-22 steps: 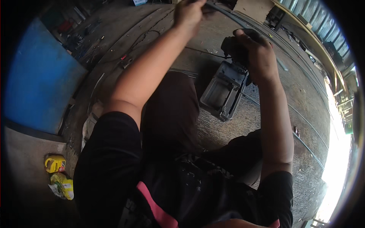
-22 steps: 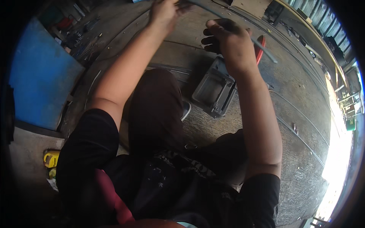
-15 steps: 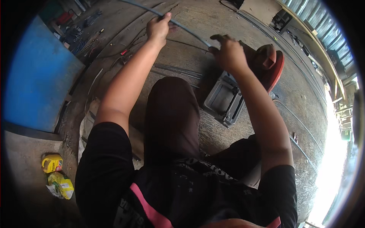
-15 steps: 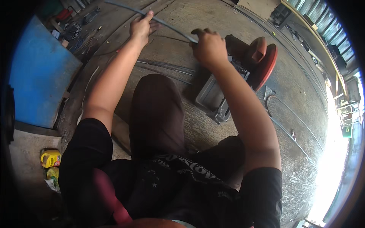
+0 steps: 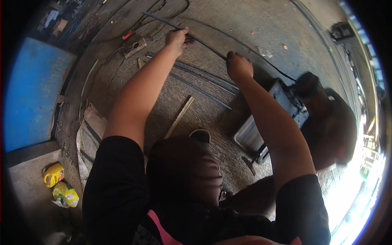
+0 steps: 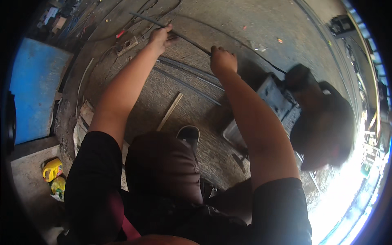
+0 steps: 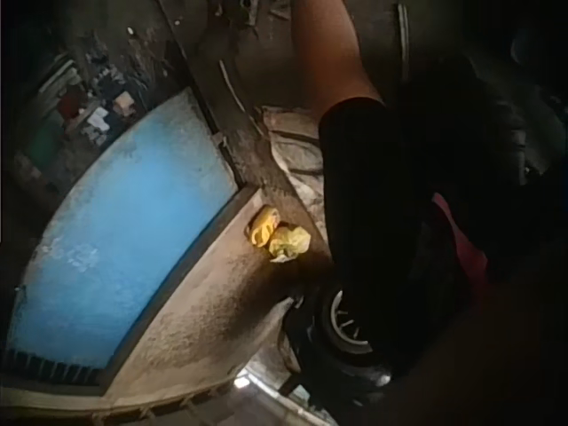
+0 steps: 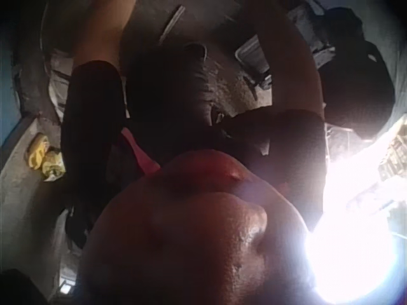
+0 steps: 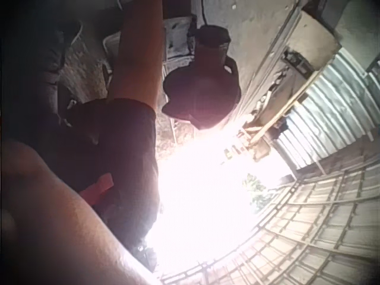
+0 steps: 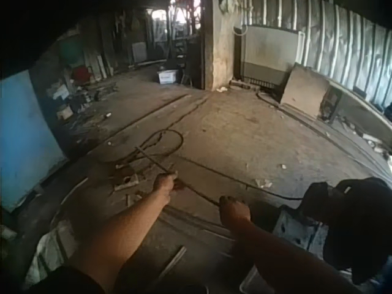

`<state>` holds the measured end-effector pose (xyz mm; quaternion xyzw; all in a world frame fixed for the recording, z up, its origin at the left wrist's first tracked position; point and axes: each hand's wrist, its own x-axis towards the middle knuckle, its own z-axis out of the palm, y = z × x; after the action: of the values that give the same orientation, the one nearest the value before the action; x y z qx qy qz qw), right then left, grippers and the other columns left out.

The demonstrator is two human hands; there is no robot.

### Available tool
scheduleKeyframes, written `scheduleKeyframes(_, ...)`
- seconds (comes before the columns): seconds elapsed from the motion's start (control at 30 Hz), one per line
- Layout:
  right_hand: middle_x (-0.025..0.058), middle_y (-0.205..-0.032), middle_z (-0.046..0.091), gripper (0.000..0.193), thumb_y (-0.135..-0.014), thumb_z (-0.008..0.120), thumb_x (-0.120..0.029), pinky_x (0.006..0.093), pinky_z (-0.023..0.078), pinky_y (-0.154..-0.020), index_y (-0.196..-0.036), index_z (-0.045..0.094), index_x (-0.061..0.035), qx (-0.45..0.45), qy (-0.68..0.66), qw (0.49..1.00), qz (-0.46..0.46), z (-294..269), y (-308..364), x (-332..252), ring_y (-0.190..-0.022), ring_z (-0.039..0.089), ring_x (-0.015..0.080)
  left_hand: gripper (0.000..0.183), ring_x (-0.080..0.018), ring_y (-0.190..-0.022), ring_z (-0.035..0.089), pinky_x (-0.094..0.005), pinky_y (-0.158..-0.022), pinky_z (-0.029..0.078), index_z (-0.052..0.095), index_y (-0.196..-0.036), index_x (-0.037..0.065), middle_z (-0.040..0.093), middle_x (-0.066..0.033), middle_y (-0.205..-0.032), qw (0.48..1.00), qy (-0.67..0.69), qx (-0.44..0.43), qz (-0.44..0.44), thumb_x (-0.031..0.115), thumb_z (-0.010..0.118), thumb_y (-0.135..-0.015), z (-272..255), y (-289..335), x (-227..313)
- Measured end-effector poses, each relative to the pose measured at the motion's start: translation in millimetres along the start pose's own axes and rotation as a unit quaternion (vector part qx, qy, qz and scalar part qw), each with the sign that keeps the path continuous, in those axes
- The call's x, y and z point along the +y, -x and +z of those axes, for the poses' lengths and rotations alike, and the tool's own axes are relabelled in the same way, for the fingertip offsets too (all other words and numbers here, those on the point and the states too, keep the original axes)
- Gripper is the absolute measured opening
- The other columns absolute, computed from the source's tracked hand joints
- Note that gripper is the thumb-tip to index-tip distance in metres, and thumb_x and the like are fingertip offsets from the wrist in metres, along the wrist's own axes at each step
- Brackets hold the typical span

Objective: Use a chop saw to cut thin metal rods to a specific length.

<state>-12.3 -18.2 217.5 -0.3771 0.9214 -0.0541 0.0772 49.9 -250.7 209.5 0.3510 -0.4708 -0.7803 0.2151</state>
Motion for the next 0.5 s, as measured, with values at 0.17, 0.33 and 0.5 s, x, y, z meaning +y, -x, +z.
scheduleKeyframes(0.17, 0.0141, -0.108, 0.062, 0.027, -0.084, 0.053, -0.011, 0.0452, 0.041, -0.093, -0.111, 0.056, -0.0068, -0.047, 0.035, 0.998, -0.029, 75, -50, 17, -0.106, 0.058, 0.0314, 0.022, -0.0264, -0.069, 0.066, -0.0328, -0.050, 0.060, 0.054, -0.097, -0.008, 0.062, -0.0184, -0.088, 0.992, -0.088, 0.070, -0.056, 0.011, 0.060, -0.089, -13, -71, -75)
scheduleKeyframes(0.33, 0.0141, -0.107, 0.062, 0.025, -0.084, 0.051, -0.011, 0.0459, 0.043, -0.091, -0.107, 0.056, -0.0031, -0.077, 0.036, 0.996, -0.039, 117, -85, 36, -0.105, 0.058, 0.0302, 0.025, -0.0229, -0.057, 0.065, -0.0305, -0.043, 0.052, 0.062, -0.088, -0.011, 0.066, -0.0175, -0.081, 0.948, -0.280, 0.153, 0.000, 0.013, 0.066, -0.084, -20, -131, -125)
scheduleKeyframes(0.5, 0.0113, -0.109, 0.063, 0.021, -0.085, 0.050, -0.012, 0.0465, 0.042, -0.092, -0.102, 0.058, -0.0039, -0.086, 0.014, 0.994, -0.059, 141, -98, 32, -0.105, 0.058, 0.0295, 0.053, -0.0387, -0.098, 0.062, -0.0427, -0.084, 0.051, 0.051, -0.111, -0.009, 0.062, -0.0267, -0.103, 0.866, -0.478, 0.143, -0.028, 0.029, 0.069, -0.078, -32, -159, -133)
